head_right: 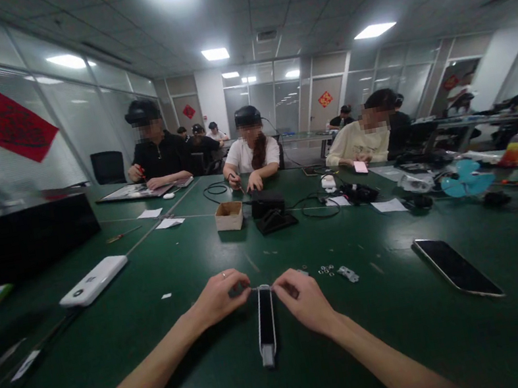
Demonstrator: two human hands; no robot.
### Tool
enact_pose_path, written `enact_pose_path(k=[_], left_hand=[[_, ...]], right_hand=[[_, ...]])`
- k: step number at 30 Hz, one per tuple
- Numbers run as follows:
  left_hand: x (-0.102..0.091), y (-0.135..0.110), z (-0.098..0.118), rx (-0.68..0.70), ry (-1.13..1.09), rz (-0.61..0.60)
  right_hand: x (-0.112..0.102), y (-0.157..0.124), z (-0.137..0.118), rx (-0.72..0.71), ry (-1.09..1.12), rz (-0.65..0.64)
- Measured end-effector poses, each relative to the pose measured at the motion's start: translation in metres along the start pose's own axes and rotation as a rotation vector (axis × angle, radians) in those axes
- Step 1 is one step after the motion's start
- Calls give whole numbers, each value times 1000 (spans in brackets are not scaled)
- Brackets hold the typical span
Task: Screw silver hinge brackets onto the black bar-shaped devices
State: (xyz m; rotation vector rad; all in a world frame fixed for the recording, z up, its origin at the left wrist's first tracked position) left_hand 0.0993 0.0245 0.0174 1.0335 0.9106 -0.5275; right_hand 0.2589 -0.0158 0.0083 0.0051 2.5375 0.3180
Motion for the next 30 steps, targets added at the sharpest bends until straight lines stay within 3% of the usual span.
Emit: enact_pose_path(k=[3, 8, 20, 30], left_hand=[[3, -2, -9, -46, 23, -84], [11, -3, -11, -75, -13, -164], [22, -4, -15, -144, -169, -155], [27, -2, -12, -129, -146, -149]], right_hand=[[-6, 2, 4, -65, -125, 28], [-3, 4, 17, -36, -180, 24], [4, 5, 18, -29, -178, -7], [4, 5, 15, -25, -167, -14]])
Point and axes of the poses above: each hand's wrist, its own y-axis towards the middle knuckle, its own x-axis out of the palm, z = x × y, the point moved 7 cm from there along y, towards the middle knuckle, and after that the axes turned 8 degrees about x, right-handed, at the moved point
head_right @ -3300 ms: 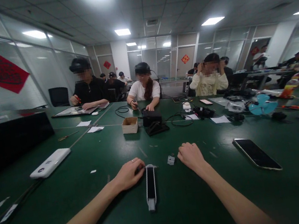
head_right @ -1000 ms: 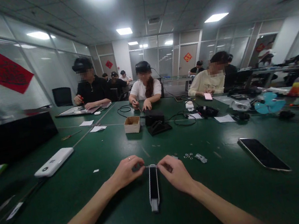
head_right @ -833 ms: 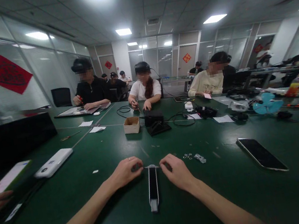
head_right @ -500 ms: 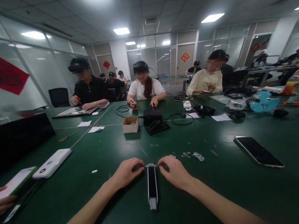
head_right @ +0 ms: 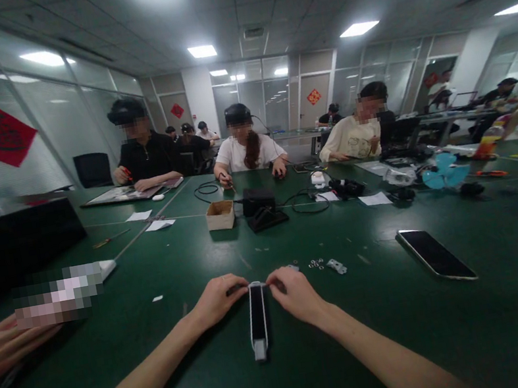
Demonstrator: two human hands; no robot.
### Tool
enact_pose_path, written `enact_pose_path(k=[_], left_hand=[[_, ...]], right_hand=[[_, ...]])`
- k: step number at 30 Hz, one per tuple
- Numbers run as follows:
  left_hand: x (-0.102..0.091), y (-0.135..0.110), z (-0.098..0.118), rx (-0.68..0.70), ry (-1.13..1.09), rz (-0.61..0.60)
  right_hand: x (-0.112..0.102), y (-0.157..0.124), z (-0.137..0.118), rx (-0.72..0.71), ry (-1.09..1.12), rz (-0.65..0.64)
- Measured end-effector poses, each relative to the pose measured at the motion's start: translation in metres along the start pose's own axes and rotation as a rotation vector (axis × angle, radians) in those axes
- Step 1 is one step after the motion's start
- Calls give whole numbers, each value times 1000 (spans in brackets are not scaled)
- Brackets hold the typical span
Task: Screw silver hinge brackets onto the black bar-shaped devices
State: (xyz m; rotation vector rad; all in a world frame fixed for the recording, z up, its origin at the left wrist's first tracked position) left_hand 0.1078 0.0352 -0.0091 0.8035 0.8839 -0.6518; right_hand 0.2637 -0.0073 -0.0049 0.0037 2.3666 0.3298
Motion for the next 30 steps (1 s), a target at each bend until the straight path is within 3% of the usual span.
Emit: enact_pose_path(k=[5, 8, 14, 19, 22, 30], left_hand=[[2, 1, 1, -5, 23, -14], [2, 0, 1, 3, 21, -14], [-4, -2, 4, -3, 66, 8], [-7, -1, 7, 5, 98, 16], [-7, -1, 7, 2, 112, 25], [-2, -2, 1, -12, 108, 29]], right_hand=[[0, -1, -2, -43, -31, -3], [-12, 3, 0, -108, -143, 62], [-74, 15, 36, -77, -492, 304], [-112, 18, 76, 75, -724, 341], [-108, 18, 83, 99, -730, 234], [-67, 18, 73, 54, -659, -99]])
Point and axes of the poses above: each hand's wrist, its own y-axis towards the middle knuckle, its own x-axis out of the palm, z = x × y, the point moved 7 cm from there along y, towards the middle knuckle, and after that the axes turned 8 degrees about x, right-handed, at the moved point
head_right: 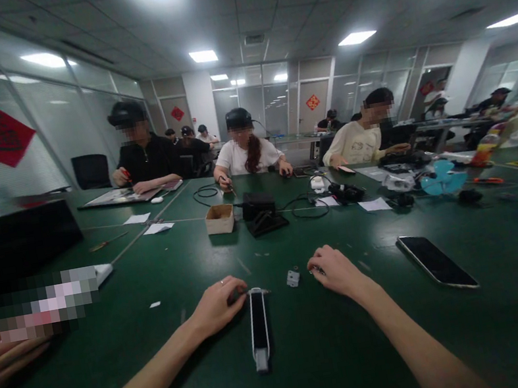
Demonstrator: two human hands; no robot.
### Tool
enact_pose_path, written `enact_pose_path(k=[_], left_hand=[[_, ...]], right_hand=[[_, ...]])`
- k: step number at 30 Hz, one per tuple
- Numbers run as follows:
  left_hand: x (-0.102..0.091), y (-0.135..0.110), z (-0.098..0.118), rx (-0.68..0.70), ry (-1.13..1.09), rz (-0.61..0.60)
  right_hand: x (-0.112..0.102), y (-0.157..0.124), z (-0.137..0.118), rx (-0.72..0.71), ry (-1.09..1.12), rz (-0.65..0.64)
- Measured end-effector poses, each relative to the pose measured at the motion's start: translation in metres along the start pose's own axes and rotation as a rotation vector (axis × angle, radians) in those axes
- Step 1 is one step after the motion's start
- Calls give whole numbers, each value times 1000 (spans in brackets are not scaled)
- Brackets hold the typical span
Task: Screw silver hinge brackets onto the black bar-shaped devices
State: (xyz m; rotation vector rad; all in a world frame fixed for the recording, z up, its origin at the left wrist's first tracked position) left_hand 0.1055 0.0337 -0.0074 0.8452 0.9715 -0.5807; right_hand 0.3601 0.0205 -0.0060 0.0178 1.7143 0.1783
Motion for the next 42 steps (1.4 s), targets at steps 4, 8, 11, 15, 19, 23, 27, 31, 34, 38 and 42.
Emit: enact_pose_path(k=[4, 8, 11, 15, 19, 23, 27, 31, 34, 38, 42], left_hand=[[1, 0, 0, -12, 26, -4], [1, -2, 2, -5, 34, -12], [0, -2, 3, -14, 31, -17], [-2, -3, 5, -17, 29, -30], [-3, -3, 6, -38, 12, -46], [-3, -3, 7, -48, -2, -50], [-3, -3, 7, -48, 7, -54], [-3, -3, 8, -31, 13, -40], [-3, -3, 8, -34, 11, -40], [-4, -3, 9, -45, -3, -57], [-4, -3, 9, -56, -20, -79]], right_hand=[[8, 3, 1, 12, -58, -59], [10, 4, -3, 44, -124, -80], [10, 3, -10, 65, -189, -79], [11, 3, -15, 81, -259, -57], [15, 2, -11, 136, -259, -125], [20, 0, -7, 182, -214, -194], [25, -1, -7, 188, -178, -232], [24, -2, -12, 164, -215, -213], [18, -5, -15, 132, -221, -192], [8, -6, -12, 74, -156, -151], [9, -5, -2, 76, -123, -167]])
Point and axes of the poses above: each hand's wrist, its own y-axis towards the middle knuckle, its own x-axis out of the palm, z = x × y, the point moved 7 cm from there along y, towards the middle knuckle, and after that the axes turned 8 degrees about x, right-handed, at the moved point
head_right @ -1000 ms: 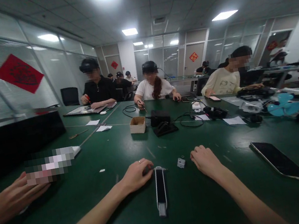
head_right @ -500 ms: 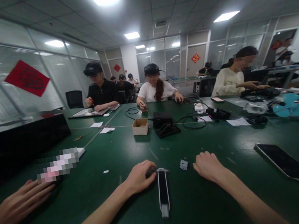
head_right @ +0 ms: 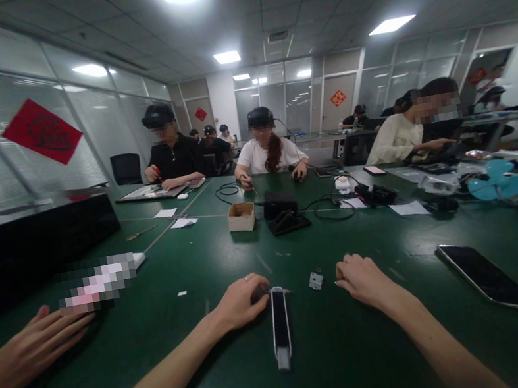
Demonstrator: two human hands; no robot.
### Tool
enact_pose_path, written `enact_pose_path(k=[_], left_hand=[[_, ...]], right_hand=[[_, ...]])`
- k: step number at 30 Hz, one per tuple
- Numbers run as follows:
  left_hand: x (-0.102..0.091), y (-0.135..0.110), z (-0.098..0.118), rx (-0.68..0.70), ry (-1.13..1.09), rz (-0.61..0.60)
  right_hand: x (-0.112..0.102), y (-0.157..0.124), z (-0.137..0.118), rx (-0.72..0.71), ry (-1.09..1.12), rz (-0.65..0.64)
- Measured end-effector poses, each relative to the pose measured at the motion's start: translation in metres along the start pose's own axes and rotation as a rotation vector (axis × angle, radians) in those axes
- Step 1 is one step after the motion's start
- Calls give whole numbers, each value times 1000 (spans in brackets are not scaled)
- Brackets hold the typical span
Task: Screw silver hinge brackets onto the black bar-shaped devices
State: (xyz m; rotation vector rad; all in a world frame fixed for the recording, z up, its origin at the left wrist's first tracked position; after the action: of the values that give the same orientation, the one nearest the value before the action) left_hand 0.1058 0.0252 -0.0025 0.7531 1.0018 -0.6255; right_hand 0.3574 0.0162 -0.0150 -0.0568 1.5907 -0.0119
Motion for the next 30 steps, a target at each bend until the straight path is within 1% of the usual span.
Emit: enact_pose_path(k=[4, 8, 13, 17, 22, 26, 30], left_hand=[[1, 0, -1, -1, -20, -5], [1, 0, -1, 8, -24, -6], [1, 1, -1, 21, -6, 11], [0, 2, -1, 26, -27, 26], [-4, 0, 3, 36, -58, 58], [-5, -1, 4, 14, -80, 47], [-1, 0, 1, -10, -72, 4]], right_hand=[[7, 2, 2, -10, 26, -29], [9, 4, 1, 4, 33, -35], [1, 2, -3, 34, 20, -36], [-5, -1, -10, -8, 27, -3], [-5, 0, -16, -47, -15, 10], [-4, 1, -18, -15, -22, 20], [2, 2, -15, 42, -17, 9]])
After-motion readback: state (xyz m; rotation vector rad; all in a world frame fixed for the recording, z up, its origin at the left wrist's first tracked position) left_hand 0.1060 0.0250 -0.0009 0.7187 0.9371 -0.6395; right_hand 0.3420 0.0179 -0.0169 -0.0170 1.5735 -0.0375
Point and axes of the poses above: each hand's wrist, its own y-axis towards the middle knuckle, its own x-axis out of the palm, z = x × y, the point moved 7 cm from there along y, towards the middle knuckle, and after that the axes turned 8 degrees about x, right-handed, at the moved point
